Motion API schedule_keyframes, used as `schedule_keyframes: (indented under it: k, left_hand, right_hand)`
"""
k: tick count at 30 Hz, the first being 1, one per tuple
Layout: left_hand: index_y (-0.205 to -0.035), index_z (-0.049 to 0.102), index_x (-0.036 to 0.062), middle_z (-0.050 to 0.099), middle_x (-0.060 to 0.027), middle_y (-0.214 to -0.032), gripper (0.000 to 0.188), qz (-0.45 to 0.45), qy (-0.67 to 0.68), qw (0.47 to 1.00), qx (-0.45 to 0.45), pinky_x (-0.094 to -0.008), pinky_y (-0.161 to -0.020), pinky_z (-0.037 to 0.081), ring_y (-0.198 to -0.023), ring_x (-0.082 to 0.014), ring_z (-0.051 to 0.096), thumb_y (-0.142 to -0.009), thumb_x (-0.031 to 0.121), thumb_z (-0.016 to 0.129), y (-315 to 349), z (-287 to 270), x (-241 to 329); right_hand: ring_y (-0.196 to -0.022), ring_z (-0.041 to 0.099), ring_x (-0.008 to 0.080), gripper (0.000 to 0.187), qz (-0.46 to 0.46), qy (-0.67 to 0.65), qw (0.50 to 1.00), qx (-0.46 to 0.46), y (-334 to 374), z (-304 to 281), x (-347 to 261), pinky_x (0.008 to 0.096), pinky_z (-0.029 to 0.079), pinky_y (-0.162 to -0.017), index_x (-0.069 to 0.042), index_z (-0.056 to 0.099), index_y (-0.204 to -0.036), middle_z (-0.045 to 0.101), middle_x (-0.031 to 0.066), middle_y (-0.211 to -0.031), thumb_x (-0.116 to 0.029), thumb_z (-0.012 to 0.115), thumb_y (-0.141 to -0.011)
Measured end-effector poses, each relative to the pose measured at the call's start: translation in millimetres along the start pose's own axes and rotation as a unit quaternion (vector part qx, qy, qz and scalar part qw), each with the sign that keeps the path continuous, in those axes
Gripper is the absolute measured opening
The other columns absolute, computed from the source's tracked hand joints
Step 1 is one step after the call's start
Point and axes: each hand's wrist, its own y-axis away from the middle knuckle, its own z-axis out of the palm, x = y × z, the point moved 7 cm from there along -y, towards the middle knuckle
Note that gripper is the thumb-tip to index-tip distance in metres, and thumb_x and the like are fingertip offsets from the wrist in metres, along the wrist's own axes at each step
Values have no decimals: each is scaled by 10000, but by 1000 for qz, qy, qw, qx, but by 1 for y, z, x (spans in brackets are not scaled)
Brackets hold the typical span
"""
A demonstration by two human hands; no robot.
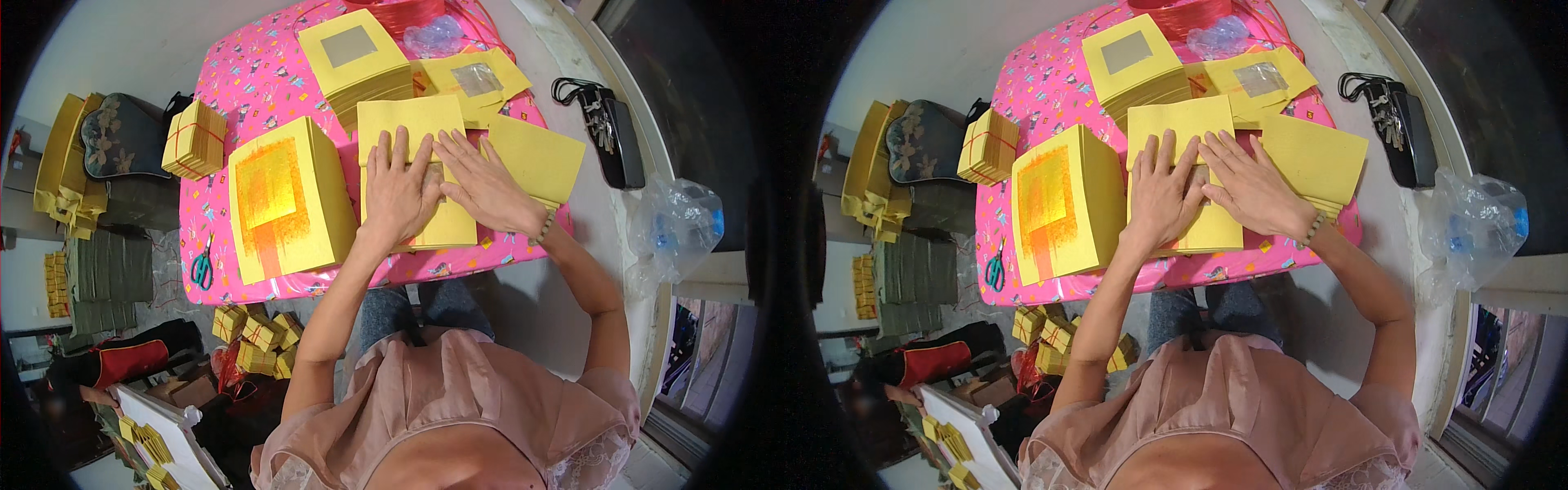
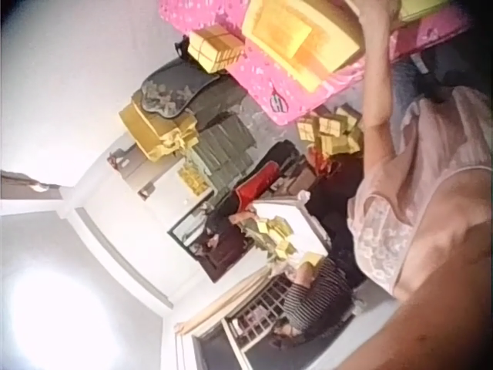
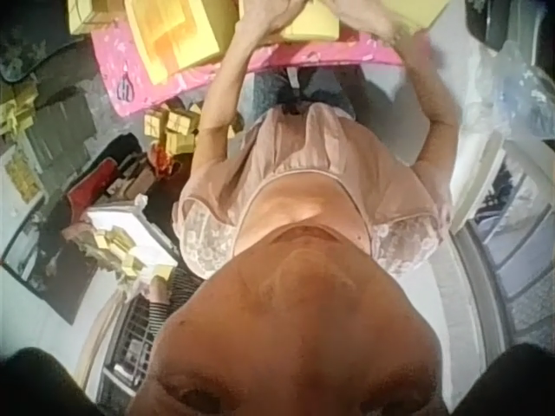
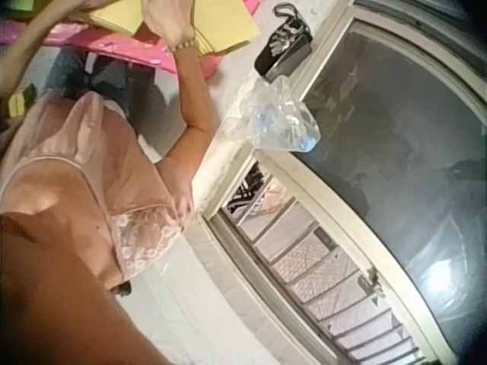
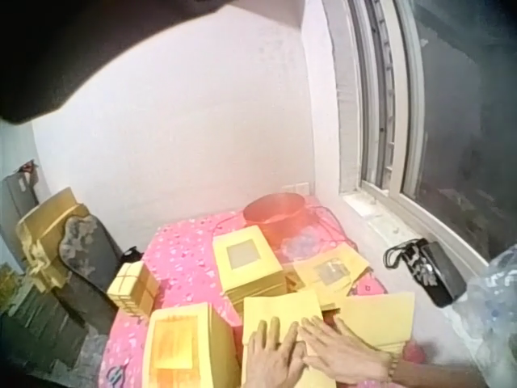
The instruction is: The person is folding sheets of yellow paper into packets and stacking them.
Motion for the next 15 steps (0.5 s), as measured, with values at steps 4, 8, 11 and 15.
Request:
schedule_keyframes:
  k: [4,8,11,15]
  left_hand:
    - [-1515,398,151,325,-262,-1545,602,1,8,1000,-19,-569,-1155,234,-1425,-485,281,-972,400,476,1,2,-4]
    - [-1534,354,127,281,-270,-1568,618,1,4,999,-41,-543,-1185,202,-1464,-457,232,-990,404,445,5,-6,-11]
    - [-1539,345,126,263,-275,-1575,625,-6,-5,999,-49,-537,-1191,193,-1475,-451,212,-991,410,445,9,-4,-19]
    - [-1538,348,130,267,-275,-1575,629,-14,-2,998,-64,-530,-1191,199,-1476,-447,214,-993,428,445,7,-5,-20]
  right_hand:
    - [-1518,151,302,668,-9,15,999,29,5,6,-3,529,116,-1217,-32,223,-1557,219,165,-1621,-428,380,-1042]
    - [-1519,149,302,651,-11,32,999,42,6,10,0,532,115,-1217,-90,222,-1570,199,154,-1630,-428,387,-1038]
    - [-1517,159,302,633,-12,32,998,53,7,11,0,542,133,-1211,-107,245,-1565,205,149,-1629,-412,403,-1034]
    - [-1501,211,304,572,-20,17,998,50,1,6,2,557,200,-1187,-105,332,-1528,258,141,-1613,-376,424,-1033]
